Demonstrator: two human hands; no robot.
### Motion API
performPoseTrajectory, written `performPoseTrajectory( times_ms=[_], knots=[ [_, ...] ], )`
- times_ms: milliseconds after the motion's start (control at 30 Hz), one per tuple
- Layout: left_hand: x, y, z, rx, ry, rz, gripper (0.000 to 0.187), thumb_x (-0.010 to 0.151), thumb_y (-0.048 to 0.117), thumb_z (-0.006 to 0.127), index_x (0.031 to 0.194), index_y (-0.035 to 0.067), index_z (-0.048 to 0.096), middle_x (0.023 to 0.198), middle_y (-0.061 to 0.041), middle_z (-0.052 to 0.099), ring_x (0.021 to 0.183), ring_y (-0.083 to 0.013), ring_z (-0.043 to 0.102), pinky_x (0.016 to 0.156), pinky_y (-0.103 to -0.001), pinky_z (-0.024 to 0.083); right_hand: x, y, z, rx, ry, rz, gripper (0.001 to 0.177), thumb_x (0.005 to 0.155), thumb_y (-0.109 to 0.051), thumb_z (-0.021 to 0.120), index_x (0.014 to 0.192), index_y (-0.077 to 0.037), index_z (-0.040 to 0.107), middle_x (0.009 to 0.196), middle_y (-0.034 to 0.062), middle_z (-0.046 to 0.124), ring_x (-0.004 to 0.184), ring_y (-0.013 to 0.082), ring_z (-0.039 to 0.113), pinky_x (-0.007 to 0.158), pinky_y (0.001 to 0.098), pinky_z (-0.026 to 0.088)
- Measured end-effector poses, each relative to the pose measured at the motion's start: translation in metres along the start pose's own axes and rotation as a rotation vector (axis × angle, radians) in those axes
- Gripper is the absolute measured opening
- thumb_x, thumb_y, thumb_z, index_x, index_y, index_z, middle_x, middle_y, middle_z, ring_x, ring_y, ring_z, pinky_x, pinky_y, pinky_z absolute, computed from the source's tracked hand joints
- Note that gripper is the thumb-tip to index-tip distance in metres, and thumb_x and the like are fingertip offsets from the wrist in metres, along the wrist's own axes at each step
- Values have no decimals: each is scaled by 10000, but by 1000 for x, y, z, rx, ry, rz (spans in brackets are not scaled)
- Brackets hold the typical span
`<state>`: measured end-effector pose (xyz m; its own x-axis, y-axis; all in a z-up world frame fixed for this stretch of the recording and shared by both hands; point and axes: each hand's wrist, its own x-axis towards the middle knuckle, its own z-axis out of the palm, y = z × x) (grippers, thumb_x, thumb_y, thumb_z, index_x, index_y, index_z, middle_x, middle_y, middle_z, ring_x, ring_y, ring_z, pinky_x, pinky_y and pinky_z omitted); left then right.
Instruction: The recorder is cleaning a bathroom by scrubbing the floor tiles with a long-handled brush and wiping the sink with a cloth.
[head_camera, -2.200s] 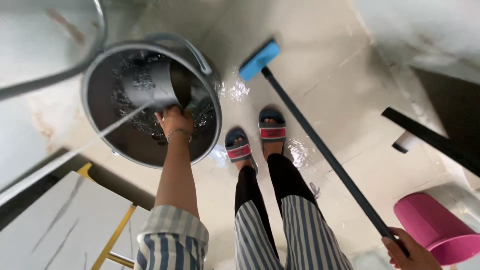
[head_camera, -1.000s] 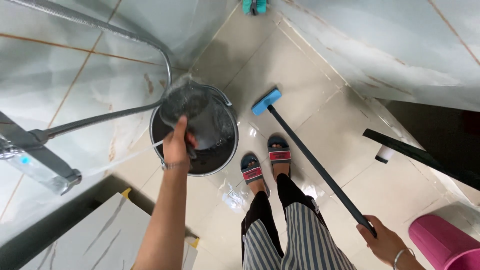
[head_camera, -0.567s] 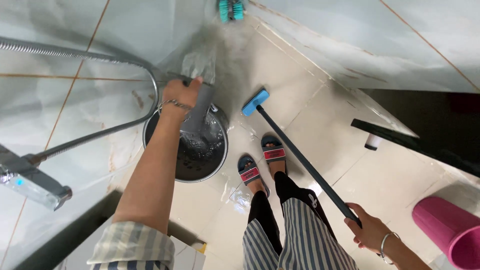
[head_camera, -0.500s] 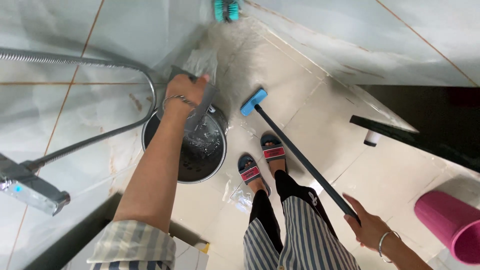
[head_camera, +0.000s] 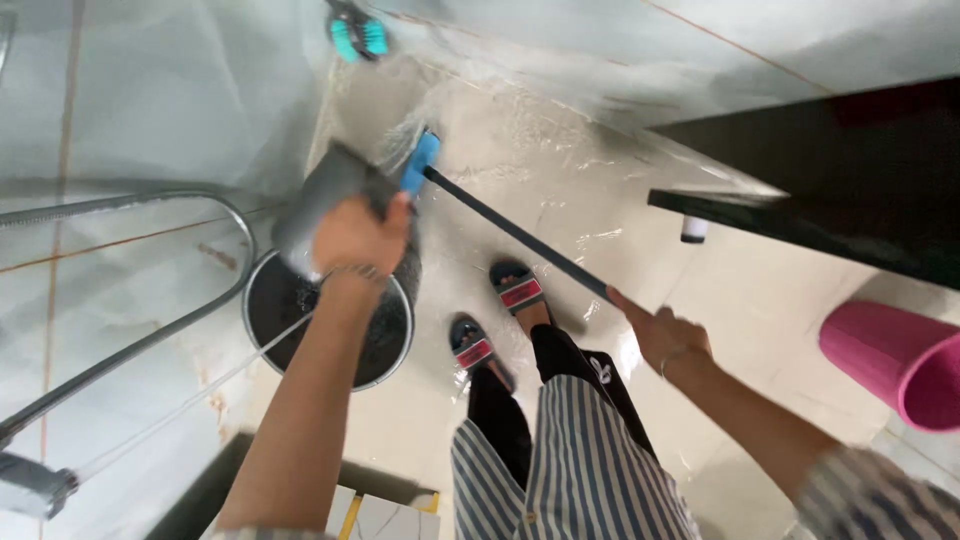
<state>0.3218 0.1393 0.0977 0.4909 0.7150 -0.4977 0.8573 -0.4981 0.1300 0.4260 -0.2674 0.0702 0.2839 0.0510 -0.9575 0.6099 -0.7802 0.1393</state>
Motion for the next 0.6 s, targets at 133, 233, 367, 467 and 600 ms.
performPoseTrajectory(
  times_ms=[133, 233, 367, 467, 600],
  knots=[
    [-47, -75, 18, -16, -69, -132, 709, 899, 717, 592, 994, 39, 775, 976, -255, 733, 961, -444, 706, 839, -523, 558, -5, 56, 58, 240, -49, 31, 694, 1102, -185, 270, 1590, -625, 45, 1529, 281, 383, 838, 253, 746, 750, 366, 640],
    [-65, -159, 77, 83, -151, -293, 690, 859, 686, 616, 1021, 39, 792, 1021, -254, 741, 996, -448, 713, 866, -529, 569, -27, 122, 192, 134, 96, 26, 690, 1035, -421, 368, 1556, -606, -46, 937, 149, 744, 804, 296, 733, 830, 439, 598],
    [-63, -248, 163, 134, -227, -321, 698, 829, 673, 654, 1076, 34, 784, 1118, -256, 722, 1059, -428, 699, 897, -530, 557, -81, 158, 343, 324, -244, 317, 667, 1069, -381, 206, 1621, -546, -131, 1413, 205, 483, 815, 286, 826, 755, 440, 660],
    [-63, -305, 222, 170, -352, -406, 725, 803, 676, 672, 1121, 31, 762, 1190, -229, 713, 1115, -395, 688, 916, -522, 557, -92, 109, 366, 380, -195, 317, 688, 1042, -390, 224, 1633, -518, -106, 1321, 200, 524, 804, 332, 811, 739, 462, 636],
    [-31, -284, 260, 291, -373, -333, 751, 824, 703, 659, 1169, 38, 714, 1212, -214, 683, 1156, -397, 635, 913, -530, 532, -6, 25, 311, 291, 128, 292, 739, 1096, -491, 318, 1753, -451, -19, 888, 225, 756, 745, 403, 771, 742, 498, 614]
  ],
)
